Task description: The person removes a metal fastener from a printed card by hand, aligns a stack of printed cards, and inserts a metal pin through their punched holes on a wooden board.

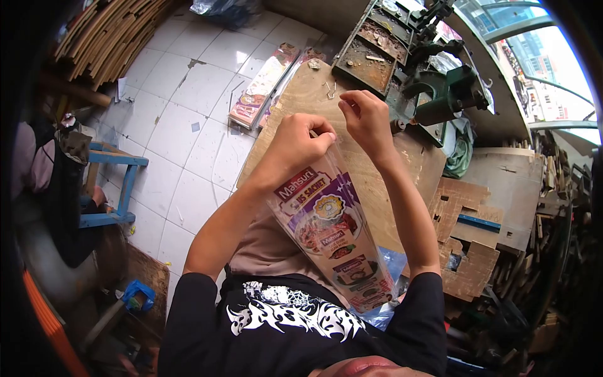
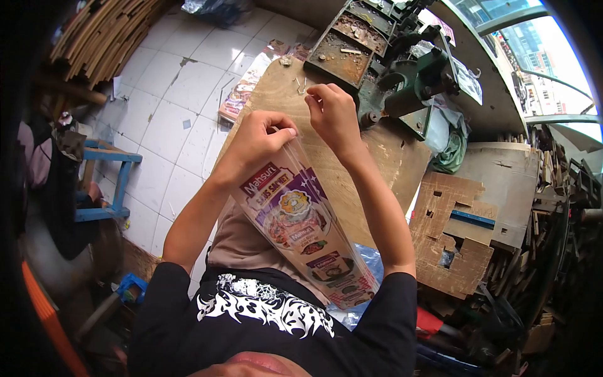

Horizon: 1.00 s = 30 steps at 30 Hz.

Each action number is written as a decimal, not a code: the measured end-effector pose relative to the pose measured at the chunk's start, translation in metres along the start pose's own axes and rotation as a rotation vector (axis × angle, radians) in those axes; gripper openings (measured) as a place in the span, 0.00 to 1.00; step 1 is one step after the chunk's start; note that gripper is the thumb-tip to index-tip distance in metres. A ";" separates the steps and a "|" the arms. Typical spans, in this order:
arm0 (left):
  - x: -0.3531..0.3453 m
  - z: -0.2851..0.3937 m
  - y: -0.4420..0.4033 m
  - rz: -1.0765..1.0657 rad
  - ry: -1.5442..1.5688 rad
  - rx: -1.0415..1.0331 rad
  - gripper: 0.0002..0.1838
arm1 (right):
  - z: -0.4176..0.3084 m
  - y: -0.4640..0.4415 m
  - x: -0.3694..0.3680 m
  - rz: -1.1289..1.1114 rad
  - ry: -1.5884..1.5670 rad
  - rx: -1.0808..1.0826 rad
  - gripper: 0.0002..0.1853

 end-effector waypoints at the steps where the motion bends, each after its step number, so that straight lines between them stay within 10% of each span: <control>1: 0.001 0.001 0.000 0.009 -0.002 0.009 0.12 | 0.004 -0.005 -0.010 0.012 0.092 0.022 0.08; 10: -0.001 -0.005 -0.001 0.002 0.018 0.000 0.11 | 0.008 -0.015 -0.031 -0.046 0.345 0.036 0.08; 15: 0.003 0.001 0.002 0.011 0.002 0.046 0.12 | 0.010 0.037 0.010 -0.063 -0.767 -0.300 0.06; 19: 0.000 -0.004 -0.001 0.025 -0.020 -0.034 0.12 | -0.005 0.078 0.032 -0.218 -0.876 -0.250 0.07; 30: 0.001 -0.002 -0.001 0.040 -0.013 -0.018 0.12 | -0.030 0.071 0.035 -0.205 -0.304 0.022 0.03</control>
Point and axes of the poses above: each hand's wrist, its own y-axis away from the middle knuckle, its own x-axis out of the back of the hand, z = x × y, the point moved 4 cm from there along -y, towards the middle knuckle, and after that the axes turned 8 degrees about y, right-handed, at the moved point
